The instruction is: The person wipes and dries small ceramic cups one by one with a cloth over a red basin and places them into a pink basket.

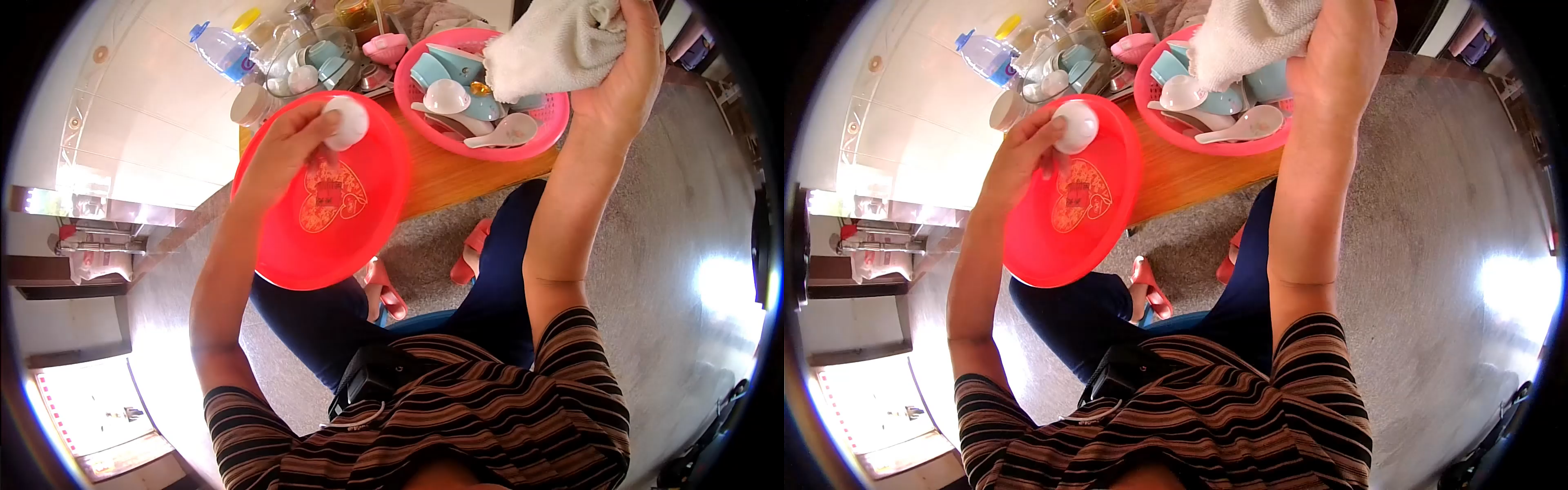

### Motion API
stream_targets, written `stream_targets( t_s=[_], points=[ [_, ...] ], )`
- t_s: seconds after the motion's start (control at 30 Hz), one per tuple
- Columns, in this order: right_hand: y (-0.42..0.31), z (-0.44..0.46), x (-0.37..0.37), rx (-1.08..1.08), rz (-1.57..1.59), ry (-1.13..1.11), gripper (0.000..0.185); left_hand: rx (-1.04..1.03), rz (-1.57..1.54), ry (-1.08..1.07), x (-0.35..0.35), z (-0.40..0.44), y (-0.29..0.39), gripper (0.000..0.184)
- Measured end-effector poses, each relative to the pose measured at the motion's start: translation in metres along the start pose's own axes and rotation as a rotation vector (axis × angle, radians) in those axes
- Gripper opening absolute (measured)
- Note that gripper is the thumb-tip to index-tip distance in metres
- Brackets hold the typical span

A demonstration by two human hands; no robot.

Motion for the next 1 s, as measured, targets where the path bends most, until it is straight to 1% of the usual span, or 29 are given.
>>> stream_targets(
  t_s=[0.03,0.1,0.13,0.17,0.23,0.27,0.3,0.37,0.4,0.47,0.5,0.53,0.57,0.6,0.63,0.7,0.77,0.83,0.87,0.9,0.93,0.97,1.0],
  points=[
    [-0.001,0.002,0.001,-0.029,0.031,-0.031,0.023,-0.002,0.003,-0.001,-0.009,0.004,0.009,0.028],
    [-0.005,0.003,0.003,-0.012,-0.014,-0.016,0.023,-0.185,0.08,-0.115,-0.036,0.013,0.033,0.026],
    [-0.006,0.003,0.003,-0.004,-0.03,-0.009,0.023,-0.223,-0.021,-0.115,-0.047,0.019,0.037,0.024],
    [-0.008,0.003,0.005,0.006,-0.058,0.005,0.022,-0.226,-0.018,-0.121,-0.055,0.025,0.04,0.024],
    [-0.012,0.003,0.007,0.021,-0.087,0.024,0.021,-0.31,0.121,-0.152,-0.07,0.036,0.048,0.025],
    [-0.014,0.003,0.006,0.014,-0.051,0.034,0.021,-0.315,0.095,-0.178,-0.077,0.046,0.041,0.021],
    [-0.016,0.004,0.007,0.013,-0.033,0.042,0.021,-0.315,0.097,-0.183,-0.084,0.051,0.038,0.021],
    [-0.018,0.006,0.01,0.01,-0.011,0.045,0.02,-0.599,0.482,-0.019,-0.095,0.053,0.047,0.016],
    [-0.017,0.007,0.012,0.009,-0.007,0.042,0.02,-0.599,0.484,-0.021,-0.102,0.058,0.045,0.016],
    [-0.016,0.009,0.016,0.015,0.018,0.012,0.019,-0.802,0.618,-0.004,-0.117,0.057,0.049,0.014],
    [-0.013,0.009,0.012,0.017,0.036,-0.007,0.019,-0.799,0.622,0.006,-0.12,0.057,0.05,0.014],
    [-0.011,0.008,0.007,0.018,0.053,-0.026,0.019,-0.825,0.698,0.008,-0.125,0.055,0.05,0.015],
    [-0.011,0.004,0.003,0.074,0.027,0.03,0.018,-0.848,0.775,0.012,-0.129,0.054,0.051,0.015],
    [-0.01,0.003,0.002,0.098,0.019,0.053,0.018,-0.89,0.803,0.0,-0.132,0.053,0.053,0.015],
    [-0.008,0.003,0.002,0.122,0.011,0.076,0.018,-0.884,0.807,0.014,-0.132,0.054,0.052,0.015],
    [0.009,0.009,0.01,-0.065,-0.044,0.09,0.018,-0.846,0.871,-0.027,-0.135,0.056,0.047,0.014],
    [0.015,0.0,0.002,-0.07,-0.062,0.074,0.018,-0.841,0.901,-0.001,-0.132,0.055,0.044,0.014],
    [0.021,-0.003,-0.001,-0.072,-0.082,0.06,0.019,-0.901,0.785,0.039,-0.125,0.049,0.047,0.014],
    [0.03,-0.002,0.003,-0.169,-0.046,0.054,0.019,-0.899,0.783,0.046,-0.121,0.048,0.045,0.014],
    [0.038,-0.001,0.004,-0.264,-0.011,0.049,0.019,-0.899,0.74,0.099,-0.11,0.047,0.044,0.014],
    [0.036,-0.002,0.0,-0.263,-0.011,0.048,0.019,-0.9,0.697,0.147,-0.097,0.045,0.044,0.015],
    [0.033,-0.005,-0.008,-0.284,-0.021,0.023,0.017,-0.901,0.696,0.144,-0.084,0.043,0.044,0.015],
    [0.032,-0.007,-0.012,-0.305,-0.032,-0.001,0.016,-0.784,0.693,0.174,-0.063,0.046,0.041,0.015]
  ],
)
Point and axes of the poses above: each hand's wrist, its own z-axis towards the middle knuckle, its own x-axis out of the back of the hand, y = z × x, the point moved 6 cm from there along z, towards the middle knuckle, and after that the axes turned 2 degrees about y, right-handed, at the moved point
